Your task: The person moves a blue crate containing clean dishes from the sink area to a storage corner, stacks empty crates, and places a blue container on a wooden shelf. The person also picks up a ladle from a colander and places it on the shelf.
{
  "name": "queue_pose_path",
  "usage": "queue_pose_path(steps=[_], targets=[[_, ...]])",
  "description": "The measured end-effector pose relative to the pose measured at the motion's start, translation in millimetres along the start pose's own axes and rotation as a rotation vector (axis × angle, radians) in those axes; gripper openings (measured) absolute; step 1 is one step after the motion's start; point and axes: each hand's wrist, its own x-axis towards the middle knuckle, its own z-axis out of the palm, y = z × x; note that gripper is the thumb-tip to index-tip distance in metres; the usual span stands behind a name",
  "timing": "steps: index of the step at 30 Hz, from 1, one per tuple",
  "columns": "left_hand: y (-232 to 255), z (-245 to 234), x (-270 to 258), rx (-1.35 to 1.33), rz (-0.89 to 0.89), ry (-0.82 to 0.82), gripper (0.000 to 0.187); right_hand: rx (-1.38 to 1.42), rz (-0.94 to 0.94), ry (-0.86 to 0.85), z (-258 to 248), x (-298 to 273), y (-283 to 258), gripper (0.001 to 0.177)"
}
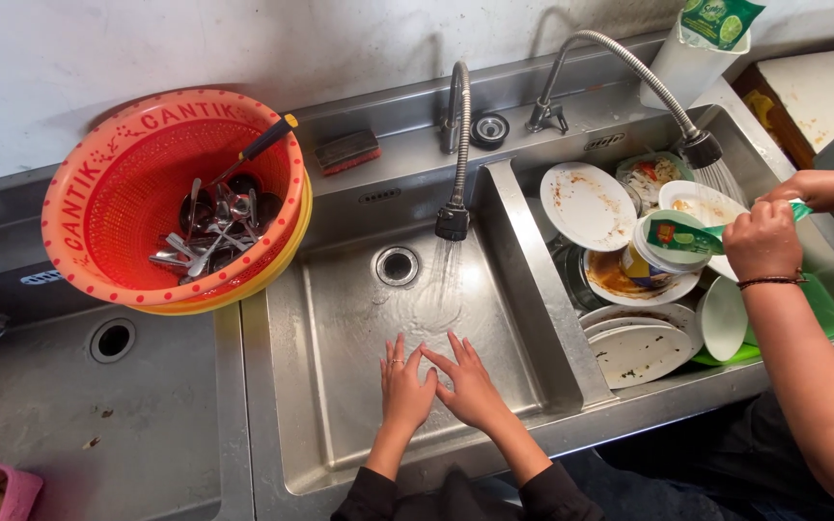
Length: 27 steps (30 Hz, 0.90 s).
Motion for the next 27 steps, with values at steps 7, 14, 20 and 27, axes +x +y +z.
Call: queue_pose_path(steps=[7,14,20,27], targets=[[-2.4,4.1,2.5,-0.012,-0.005,-0.019,0.05,0.005,0.042,-0.019,0.3,1.7,4.0,0.057],[-9.9,3.6,2.9,-0.018,-0.022,-0.015,0.05,-0.023,0.042,-0.039,6.2,9.1,4.1,0.054],[-17.7,-10.2,-0.5,-0.017,-0.074,0.029,0.049,-0.031,0.007,-0.093,17.4,19.3,-5.6,0.053],[-33.3,-23.9,-12.7,-0.056,-0.177,0.107,0.05,-0.033,-0.066,-0.181,36.8,30.2,-16.9,0.052]])
